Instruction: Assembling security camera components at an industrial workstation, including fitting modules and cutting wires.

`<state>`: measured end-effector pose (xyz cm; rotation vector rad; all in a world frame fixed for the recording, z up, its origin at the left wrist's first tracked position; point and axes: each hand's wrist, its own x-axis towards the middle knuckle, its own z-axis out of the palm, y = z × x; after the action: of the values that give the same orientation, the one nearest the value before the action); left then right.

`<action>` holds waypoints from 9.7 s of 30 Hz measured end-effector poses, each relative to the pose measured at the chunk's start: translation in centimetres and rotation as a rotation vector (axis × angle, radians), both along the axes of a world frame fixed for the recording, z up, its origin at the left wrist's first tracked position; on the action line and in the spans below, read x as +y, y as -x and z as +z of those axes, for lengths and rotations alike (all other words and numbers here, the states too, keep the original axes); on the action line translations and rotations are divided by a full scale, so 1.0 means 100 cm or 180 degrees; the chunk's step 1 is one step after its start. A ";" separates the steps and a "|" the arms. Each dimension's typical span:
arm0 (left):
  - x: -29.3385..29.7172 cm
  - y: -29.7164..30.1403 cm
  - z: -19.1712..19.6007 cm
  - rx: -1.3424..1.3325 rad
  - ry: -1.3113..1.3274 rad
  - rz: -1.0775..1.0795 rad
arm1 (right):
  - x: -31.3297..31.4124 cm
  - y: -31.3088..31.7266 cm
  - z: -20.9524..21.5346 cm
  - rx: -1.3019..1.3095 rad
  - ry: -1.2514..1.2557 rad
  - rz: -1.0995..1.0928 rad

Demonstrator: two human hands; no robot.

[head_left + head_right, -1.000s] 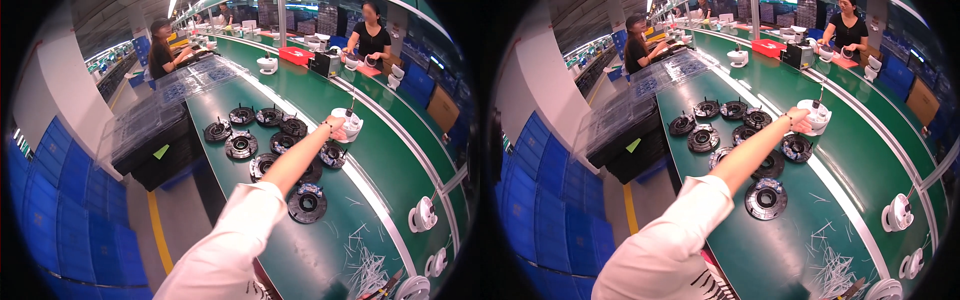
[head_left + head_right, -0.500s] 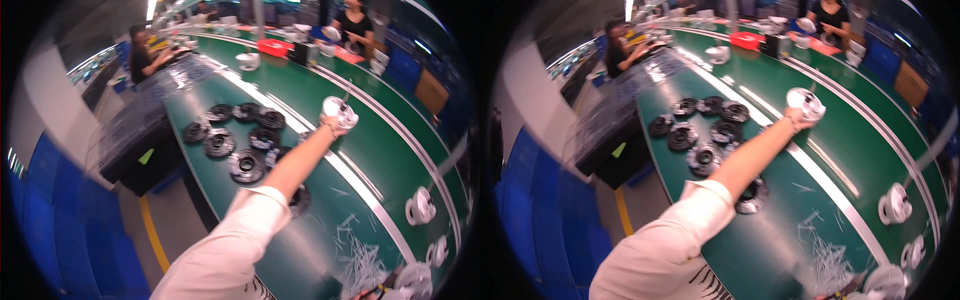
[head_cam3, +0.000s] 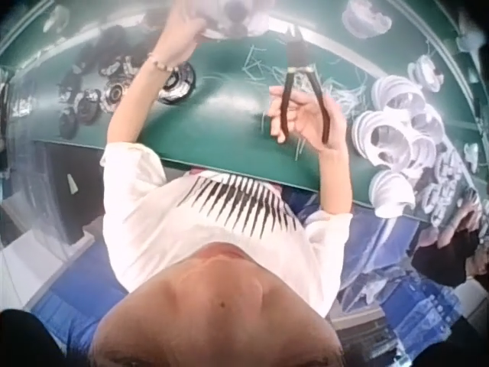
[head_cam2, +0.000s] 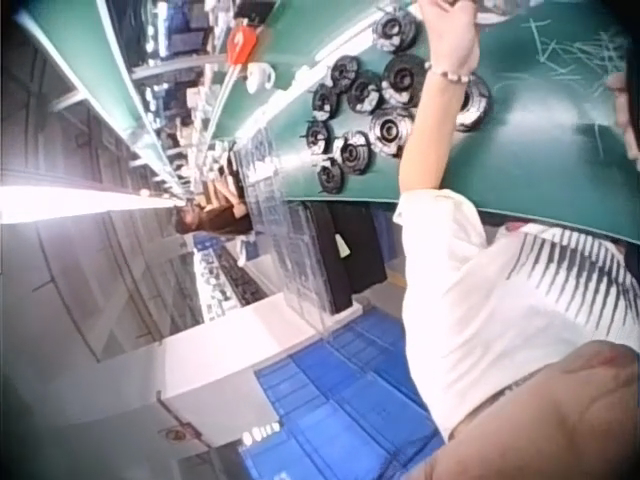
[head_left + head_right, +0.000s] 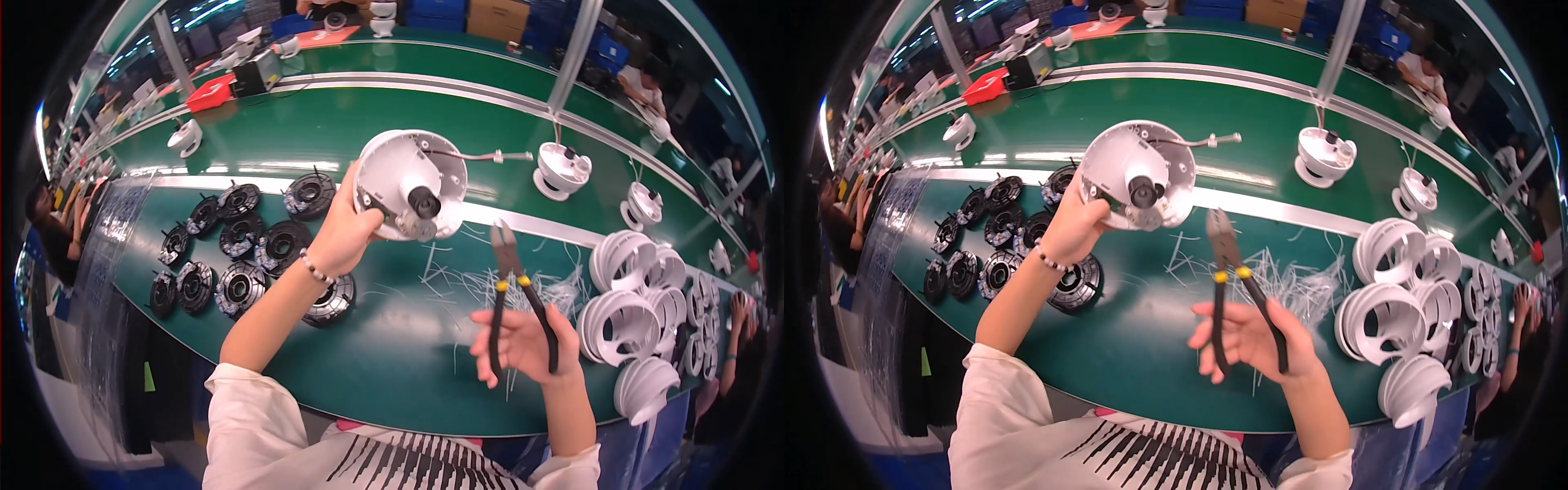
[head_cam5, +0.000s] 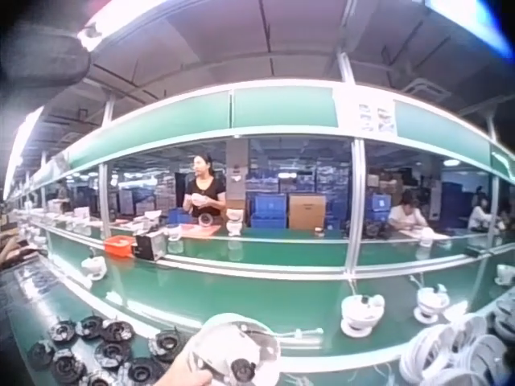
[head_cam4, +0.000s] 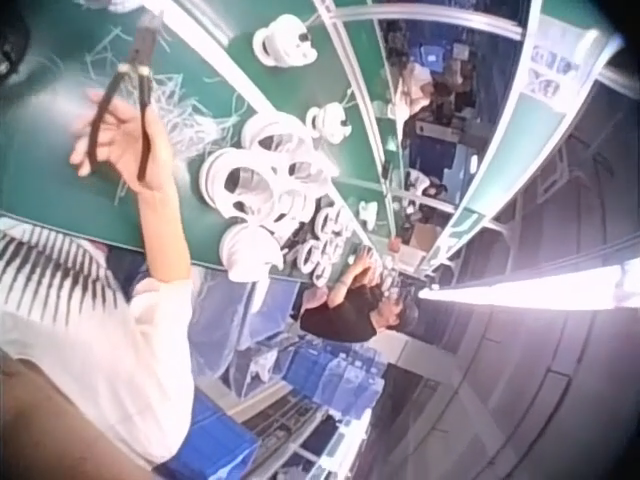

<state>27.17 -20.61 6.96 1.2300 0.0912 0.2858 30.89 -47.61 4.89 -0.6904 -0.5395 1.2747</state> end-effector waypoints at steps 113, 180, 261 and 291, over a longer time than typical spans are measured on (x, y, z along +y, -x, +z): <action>-0.054 0.031 -0.089 -0.1410 -0.3000 -0.0312 | -0.154 -0.031 0.002 -0.4524 0.4119 -0.5425; -0.136 0.083 0.153 -0.4523 -0.2164 -0.0049 | 0.047 0.029 -0.047 -0.5337 0.1227 -0.3187; -0.071 -0.017 -0.060 0.0857 0.2641 -0.2118 | 0.021 -0.007 -0.034 -0.1661 0.0176 -0.3406; -0.092 -0.013 -0.057 0.0748 0.2439 -0.1756 | 0.035 0.019 -0.021 -0.5093 0.1372 -0.3324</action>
<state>28.49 -29.80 1.23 0.4823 0.0517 -0.3578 29.03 -44.09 2.76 -2.0016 -0.9422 -0.4056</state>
